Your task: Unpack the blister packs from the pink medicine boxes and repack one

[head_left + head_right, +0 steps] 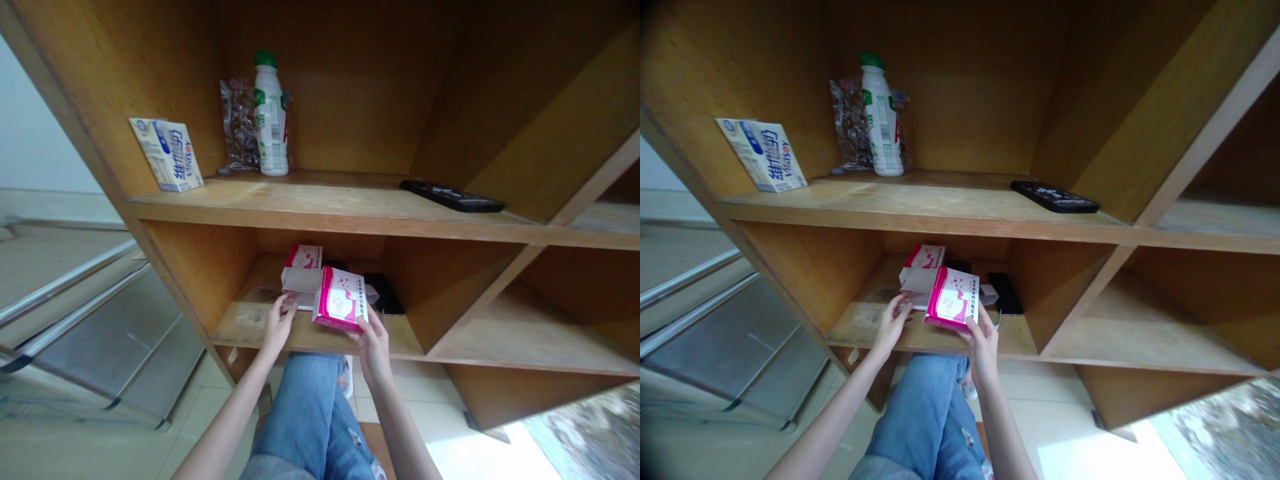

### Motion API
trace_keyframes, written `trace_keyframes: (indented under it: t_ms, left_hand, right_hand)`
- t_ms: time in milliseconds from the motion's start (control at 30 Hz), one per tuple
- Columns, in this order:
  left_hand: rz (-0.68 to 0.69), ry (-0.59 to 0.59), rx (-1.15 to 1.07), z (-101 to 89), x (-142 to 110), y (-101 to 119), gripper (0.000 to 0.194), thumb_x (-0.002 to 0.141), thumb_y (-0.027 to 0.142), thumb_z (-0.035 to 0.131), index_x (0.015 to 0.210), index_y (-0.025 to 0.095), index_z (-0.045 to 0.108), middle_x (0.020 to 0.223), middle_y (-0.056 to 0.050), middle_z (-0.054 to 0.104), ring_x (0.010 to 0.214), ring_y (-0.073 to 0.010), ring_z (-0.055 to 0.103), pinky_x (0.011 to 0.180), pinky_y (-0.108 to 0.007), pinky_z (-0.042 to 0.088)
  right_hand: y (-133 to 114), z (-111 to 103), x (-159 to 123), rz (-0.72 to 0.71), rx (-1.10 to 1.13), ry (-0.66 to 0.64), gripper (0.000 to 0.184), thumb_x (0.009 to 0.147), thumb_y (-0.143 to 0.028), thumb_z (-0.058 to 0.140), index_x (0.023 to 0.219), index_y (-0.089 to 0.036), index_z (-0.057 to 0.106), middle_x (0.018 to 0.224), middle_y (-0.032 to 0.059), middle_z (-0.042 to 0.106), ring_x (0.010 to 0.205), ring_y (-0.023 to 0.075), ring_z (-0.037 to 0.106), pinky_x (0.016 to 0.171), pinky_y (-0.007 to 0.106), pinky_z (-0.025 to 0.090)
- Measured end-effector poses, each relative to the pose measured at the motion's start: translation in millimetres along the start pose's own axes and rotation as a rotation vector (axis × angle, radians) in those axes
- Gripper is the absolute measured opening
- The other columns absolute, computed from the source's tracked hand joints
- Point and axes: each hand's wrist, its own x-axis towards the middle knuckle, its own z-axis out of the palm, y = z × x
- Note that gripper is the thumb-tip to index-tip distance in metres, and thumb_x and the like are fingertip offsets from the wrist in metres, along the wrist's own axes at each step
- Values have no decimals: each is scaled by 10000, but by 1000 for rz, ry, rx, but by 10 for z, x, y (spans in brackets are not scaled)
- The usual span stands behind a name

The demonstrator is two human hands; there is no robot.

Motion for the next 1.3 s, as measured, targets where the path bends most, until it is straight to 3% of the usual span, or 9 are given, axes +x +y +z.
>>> trace_keyframes:
  t_ms: [133,267,367,500,633,867,1067,1200,1300]
  left_hand:
    - [-81,-143,-200,62,-133,144,471,792,541,527,1063,160,579,934,-92,673,764,-179,655,646,-295,536]
    - [-136,-319,-404,273,-267,259,654,797,558,518,1317,202,345,998,-108,652,747,-188,673,580,-292,551]
    - [-159,-333,-393,440,-295,285,699,778,482,595,1339,235,259,1022,-102,642,707,-176,678,535,-258,543]
    - [-175,-310,-382,564,-291,250,683,736,412,664,1287,237,301,948,-70,661,652,-145,667,515,-213,516]
    - [-159,-291,-396,555,-304,192,705,701,388,698,1267,218,314,812,-22,658,583,-128,638,506,-211,503]
    - [-103,-265,-440,505,-314,177,654,654,348,731,1192,232,378,982,-39,637,685,-136,631,531,-224,520]
    - [-72,-261,-417,514,-365,205,664,643,348,743,1198,228,402,1056,-60,624,770,-161,630,553,-222,501]
    - [-8,-356,-337,433,-345,298,716,715,407,685,1318,209,353,970,-67,666,841,-173,632,680,-243,489]
    - [22,-292,-214,350,-203,304,686,812,522,519,1372,181,315,839,-52,675,666,-132,606,597,-227,466]
  right_hand:
    - [52,77,63,-5,-28,-21,566,702,-290,707,1244,-244,551,1332,80,535,1109,260,587,826,388,545]
    - [100,130,113,-21,-71,-20,636,692,-302,721,1285,-215,509,1328,93,537,1132,271,572,839,395,541]
    - [118,99,137,-56,-84,-37,663,706,-306,714,1317,-210,474,1321,96,545,1147,268,564,878,401,523]
    - [107,6,145,-96,-131,-27,689,703,-317,718,1332,-205,459,1341,101,524,1150,278,562,919,433,498]
    - [132,-43,128,-146,-161,-75,716,704,-314,724,1350,-194,439,1345,112,516,1161,279,556,965,449,462]
    - [198,-25,112,-187,-158,-135,799,675,-291,758,1380,-184,398,1336,128,521,1183,284,537,969,435,462]
    - [141,-42,68,-179,-125,-99,751,632,-237,780,1320,-216,478,1365,102,497,1175,282,539,944,424,479]
    - [112,-82,40,-118,0,-33,648,644,-236,757,1253,-240,536,1283,85,574,1148,269,551,928,423,478]
    - [65,-92,53,-68,119,-13,539,675,-269,717,1193,-242,573,1231,79,601,1085,251,584,875,409,502]
